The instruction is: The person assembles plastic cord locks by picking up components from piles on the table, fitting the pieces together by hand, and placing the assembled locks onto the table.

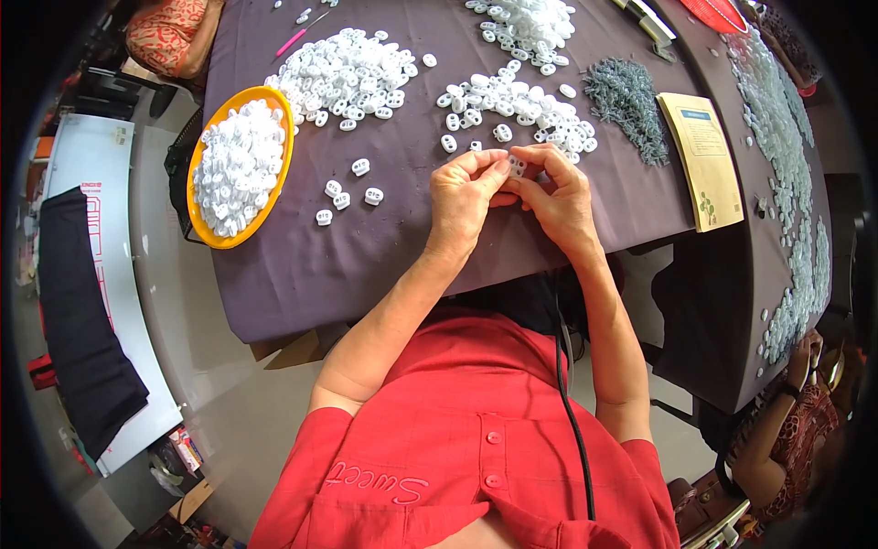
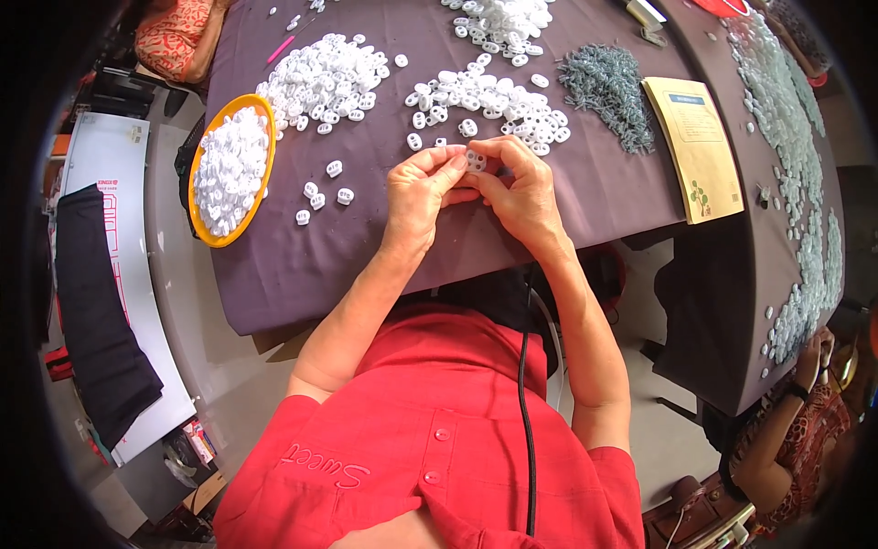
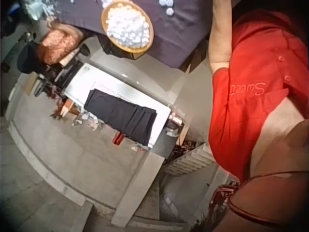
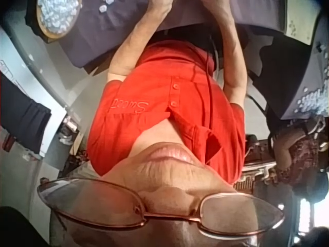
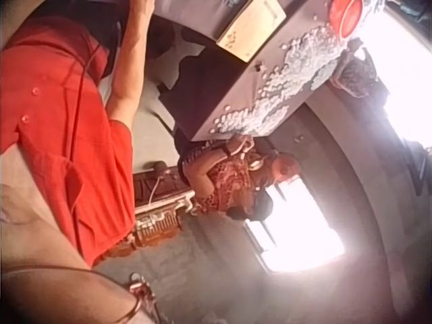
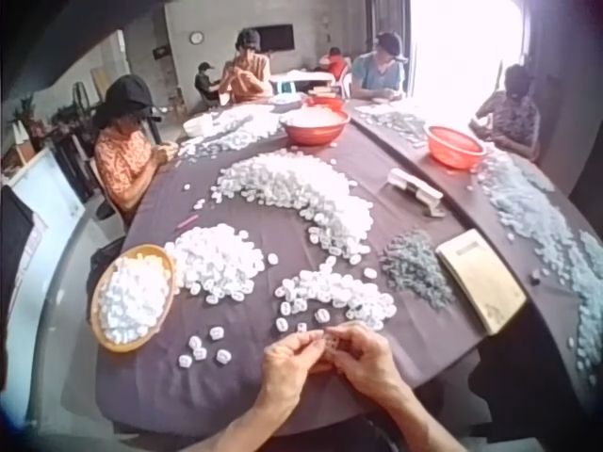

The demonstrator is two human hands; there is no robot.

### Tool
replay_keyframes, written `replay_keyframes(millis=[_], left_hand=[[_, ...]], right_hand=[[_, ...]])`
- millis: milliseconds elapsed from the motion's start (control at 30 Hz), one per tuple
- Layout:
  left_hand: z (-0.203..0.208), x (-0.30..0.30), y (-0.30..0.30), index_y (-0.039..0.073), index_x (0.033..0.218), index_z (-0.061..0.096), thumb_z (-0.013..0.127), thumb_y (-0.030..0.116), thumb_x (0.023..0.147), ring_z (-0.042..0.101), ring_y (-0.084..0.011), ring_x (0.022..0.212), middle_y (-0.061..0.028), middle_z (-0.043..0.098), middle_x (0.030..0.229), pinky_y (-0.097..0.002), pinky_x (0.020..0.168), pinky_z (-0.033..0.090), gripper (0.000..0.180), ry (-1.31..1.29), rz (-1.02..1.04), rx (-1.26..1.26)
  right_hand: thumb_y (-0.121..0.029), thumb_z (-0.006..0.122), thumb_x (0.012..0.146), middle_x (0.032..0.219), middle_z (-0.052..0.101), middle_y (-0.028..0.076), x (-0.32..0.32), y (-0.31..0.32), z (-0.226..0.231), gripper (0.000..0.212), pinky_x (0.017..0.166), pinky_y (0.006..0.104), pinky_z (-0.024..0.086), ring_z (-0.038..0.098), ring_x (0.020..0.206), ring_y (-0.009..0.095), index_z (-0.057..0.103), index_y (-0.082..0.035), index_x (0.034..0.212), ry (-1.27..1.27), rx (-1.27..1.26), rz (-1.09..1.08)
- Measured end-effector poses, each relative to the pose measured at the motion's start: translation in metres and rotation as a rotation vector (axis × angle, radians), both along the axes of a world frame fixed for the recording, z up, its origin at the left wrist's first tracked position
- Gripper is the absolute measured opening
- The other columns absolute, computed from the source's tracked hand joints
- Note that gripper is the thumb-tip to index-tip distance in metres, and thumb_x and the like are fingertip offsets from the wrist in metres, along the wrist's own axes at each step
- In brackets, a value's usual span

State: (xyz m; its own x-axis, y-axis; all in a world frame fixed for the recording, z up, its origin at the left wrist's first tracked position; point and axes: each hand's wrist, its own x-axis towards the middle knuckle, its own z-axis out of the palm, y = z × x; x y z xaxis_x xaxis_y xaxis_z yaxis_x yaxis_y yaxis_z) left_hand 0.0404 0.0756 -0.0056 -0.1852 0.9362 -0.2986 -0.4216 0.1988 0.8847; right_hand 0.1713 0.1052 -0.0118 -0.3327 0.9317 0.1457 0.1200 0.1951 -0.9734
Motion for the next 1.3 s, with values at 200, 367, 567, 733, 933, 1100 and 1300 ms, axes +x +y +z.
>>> replay_keyframes(millis=[200, 367, 567, 733, 933, 1100, 1300], left_hand=[[0.001, 0.002, 0.003, -0.003, 0.088, 0.062, 0.059, 0.002, 0.083, 0.063, -0.0116, 0.064, -0.0066, 0.064, 0.075, -0.0230, 0.054, 0.053, 0.007, 0.003, 0.005, 0.020], [-0.001, 0.006, 0.002, -0.003, 0.084, 0.062, 0.059, 0.000, 0.082, 0.062, -0.0111, 0.065, -0.0066, 0.063, 0.075, -0.0238, 0.054, 0.053, 0.005, 0.048, 0.086, 0.061], [-0.003, -0.005, 0.007, 0.001, 0.084, 0.062, 0.061, 0.008, 0.083, 0.061, -0.0100, 0.064, -0.0050, 0.063, 0.077, -0.0232, 0.056, 0.054, 0.007, 0.008, -0.034, -0.029], [-0.002, -0.007, 0.009, 0.002, 0.084, 0.062, 0.062, 0.008, 0.083, 0.061, -0.0100, 0.062, -0.0046, 0.063, 0.075, -0.0235, 0.054, 0.053, 0.006, 0.039, -0.094, -0.031], [-0.004, -0.003, 0.008, 0.001, 0.082, 0.063, 0.061, 0.006, 0.082, 0.060, -0.0098, 0.060, -0.0045, 0.062, 0.073, -0.0236, 0.052, 0.053, 0.005, 0.056, -0.047, -0.001], [-0.006, -0.003, 0.006, 0.001, 0.081, 0.063, 0.060, 0.004, 0.082, 0.060, -0.0099, 0.060, -0.0047, 0.062, 0.072, -0.0238, 0.053, 0.054, 0.005, 0.094, -0.031, 0.013], [-0.006, -0.001, 0.004, 0.001, 0.080, 0.063, 0.059, 0.005, 0.083, 0.060, -0.0099, 0.062, -0.0047, 0.062, 0.072, -0.0240, 0.054, 0.054, 0.006, 0.111, -0.021, 0.018]], right_hand=[[0.007, 0.061, 0.072, 0.094, 0.055, 0.003, -0.001, 0.001, -0.003, 0.031, 0.055, 0.0193, 0.046, 0.053, 0.073, 0.009, 0.060, -0.001, 0.102, -0.069, 0.136, 0.001], [0.003, 0.063, 0.069, 0.093, 0.057, 0.003, -0.007, -0.003, 0.007, 0.034, 0.057, 0.0216, 0.045, 0.054, 0.073, 0.010, 0.061, -0.002, 0.102, -0.219, 0.234, -0.068], [-0.001, 0.064, 0.068, 0.092, 0.059, 0.004, -0.005, -0.002, 0.004, 0.028, 0.058, 0.0229, 0.045, 0.056, 0.073, 0.011, 0.063, -0.002, 0.097, -0.215, 0.228, -0.084], [-0.002, 0.066, 0.068, 0.092, 0.060, 0.004, -0.005, -0.002, 0.006, 0.028, 0.059, 0.0223, 0.046, 0.057, 0.075, 0.011, 0.064, -0.002, 0.096, -0.204, 0.213, -0.072], [-0.004, 0.068, 0.069, 0.092, 0.060, 0.004, -0.006, -0.004, 0.004, 0.027, 0.058, 0.0220, 0.045, 0.057, 0.075, 0.010, 0.064, -0.002, 0.096, -0.201, 0.220, -0.116], [-0.004, 0.068, 0.069, 0.091, 0.061, 0.004, -0.006, -0.003, 0.003, 0.024, 0.057, 0.0226, 0.045, 0.056, 0.070, 0.011, 0.065, -0.002, 0.093, -0.214, 0.231, -0.085], [-0.004, 0.067, 0.069, 0.090, 0.061, 0.005, -0.006, -0.004, 0.000, 0.023, 0.057, 0.0237, 0.045, 0.057, 0.068, 0.013, 0.064, 0.000, 0.091, -0.239, 0.298, -0.099]])
